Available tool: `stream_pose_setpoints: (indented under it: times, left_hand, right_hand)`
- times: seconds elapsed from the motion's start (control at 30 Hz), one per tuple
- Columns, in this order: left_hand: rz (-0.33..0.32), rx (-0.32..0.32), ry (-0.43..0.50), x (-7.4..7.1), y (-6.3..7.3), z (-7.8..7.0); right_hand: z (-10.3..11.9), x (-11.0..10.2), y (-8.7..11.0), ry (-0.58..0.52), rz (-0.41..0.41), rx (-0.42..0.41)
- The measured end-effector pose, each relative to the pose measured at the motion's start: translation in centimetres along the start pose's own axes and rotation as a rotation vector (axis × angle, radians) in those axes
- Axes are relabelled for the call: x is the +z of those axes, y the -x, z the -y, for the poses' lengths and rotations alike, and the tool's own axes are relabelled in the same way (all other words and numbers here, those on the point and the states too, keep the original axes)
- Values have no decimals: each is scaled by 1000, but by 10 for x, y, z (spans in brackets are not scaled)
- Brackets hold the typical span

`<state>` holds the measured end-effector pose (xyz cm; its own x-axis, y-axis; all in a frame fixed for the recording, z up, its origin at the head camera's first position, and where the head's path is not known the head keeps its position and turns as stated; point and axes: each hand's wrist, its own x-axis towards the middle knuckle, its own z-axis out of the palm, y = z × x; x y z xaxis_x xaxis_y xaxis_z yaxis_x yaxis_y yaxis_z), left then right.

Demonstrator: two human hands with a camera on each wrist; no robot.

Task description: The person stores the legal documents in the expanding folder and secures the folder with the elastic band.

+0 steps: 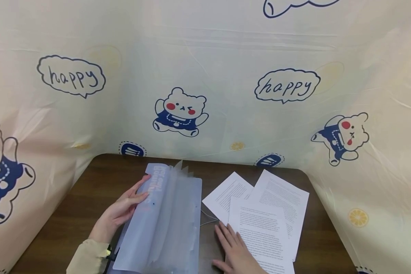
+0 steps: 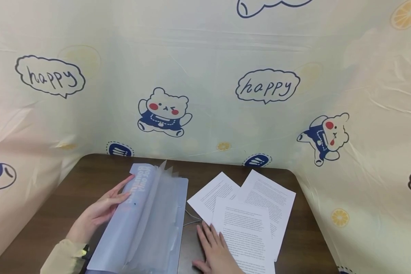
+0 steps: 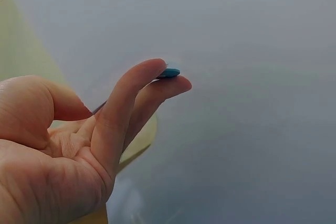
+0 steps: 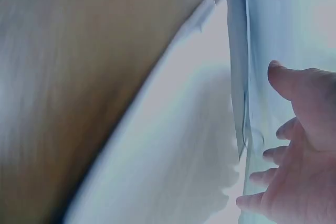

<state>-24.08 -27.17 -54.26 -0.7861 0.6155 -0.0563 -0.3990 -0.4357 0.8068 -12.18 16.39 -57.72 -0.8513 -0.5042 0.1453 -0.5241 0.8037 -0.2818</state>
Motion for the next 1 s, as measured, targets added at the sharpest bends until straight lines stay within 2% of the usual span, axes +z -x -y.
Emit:
stream_pose_setpoints:
  times: [0.17,0.37,0.47,0.57,0.77,1.0]
  left_hand:
    - [21,-3,20,-1,-2,1]
    - [24,-12,29,0,-3,3]
    - [-2,-24,30,1,-3,3]
    - [-19,-28,18,1,-3,3]
    - [-24,-26,-17,1,-2,0]
    - [1,-17,-15,-2,0,-4]
  right_hand:
    - [-18,-24,7,-151,51,178]
    - [-51,-53,11,-256,-12,487]
    - [-67,-63,14,-275,-14,590]
    - [-81,-69,20,-259,-1,634]
    - [-101,-75,35,-218,7,645]
    - [-116,-83,48,-189,30,679]
